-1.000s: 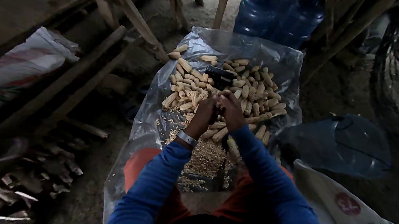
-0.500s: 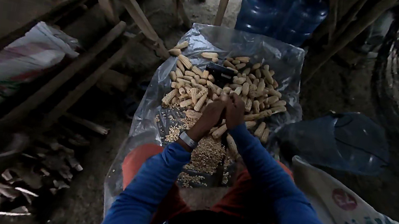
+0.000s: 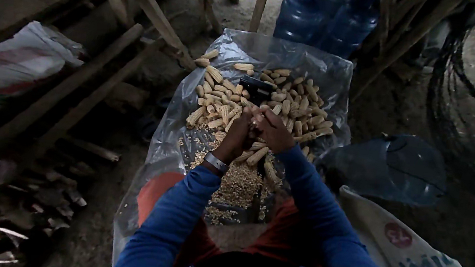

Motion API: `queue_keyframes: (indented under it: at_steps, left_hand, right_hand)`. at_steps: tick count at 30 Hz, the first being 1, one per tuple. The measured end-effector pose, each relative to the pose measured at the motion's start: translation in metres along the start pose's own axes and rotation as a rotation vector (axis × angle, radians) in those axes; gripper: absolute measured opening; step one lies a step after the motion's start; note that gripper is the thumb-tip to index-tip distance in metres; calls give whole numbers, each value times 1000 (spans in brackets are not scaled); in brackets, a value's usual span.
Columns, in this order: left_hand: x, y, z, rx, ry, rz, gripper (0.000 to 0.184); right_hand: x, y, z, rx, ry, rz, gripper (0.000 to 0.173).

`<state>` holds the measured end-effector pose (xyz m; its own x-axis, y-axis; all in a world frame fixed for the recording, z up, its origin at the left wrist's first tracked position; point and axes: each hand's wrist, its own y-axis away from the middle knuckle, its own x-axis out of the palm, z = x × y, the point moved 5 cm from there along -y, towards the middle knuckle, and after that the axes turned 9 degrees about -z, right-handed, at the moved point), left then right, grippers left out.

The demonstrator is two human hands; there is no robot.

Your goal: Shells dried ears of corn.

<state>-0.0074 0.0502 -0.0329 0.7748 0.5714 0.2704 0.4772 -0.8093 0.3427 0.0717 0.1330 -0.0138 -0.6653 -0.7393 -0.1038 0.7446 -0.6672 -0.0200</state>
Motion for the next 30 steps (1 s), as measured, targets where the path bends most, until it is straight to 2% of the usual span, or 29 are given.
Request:
queue_keyframes:
  at_steps: [2,4,6,8,10,12,14,16,18,21,24,26,30]
  left_hand:
    - [1,0,2,-3,-54,-34,66]
    - [4,0,5,70,-186,-20,69]
    - [10,5,4,179,-341,90,65]
    - [15,8,3,193,-379,170,52]
    - [14,8,1,195,-366,198,40]
    - [8,6,-4,171,-407,170,41]
    - [7,3,-8,168,-376,122,43]
    - [8,3,-8,143,-269,121,53]
    - [6,3,-4,58,-139,132,61]
    - [4,2,3,-13,-29,77,61]
    - [6,0,0,80,-117,47,63]
    - [7,-6,-6,197,-242,44,55]
    - [6,-10,-8,271,-281,19,44]
  right_hand:
    - [-1,6,1,22,230,-88,37]
    - [-1,4,-5,66,290,-181,38]
    - [-4,-4,-16,61,227,-300,36]
    - [-7,-9,-25,61,97,-361,34]
    - [-8,-9,-21,77,-62,-348,36]
    - [-10,-9,-11,117,-153,-287,49]
    - [-12,-10,-10,238,-218,-208,61]
    - [-14,-12,-8,270,-229,-142,53]
    - [-15,-9,-2,213,-227,-75,39]
    - [-14,-4,5,81,-94,-16,36]
    - [-15,-2,7,46,62,-105,36]
    - [-18,-2,6,88,43,-163,36]
    - [-14,-2,-1,88,-37,-200,43]
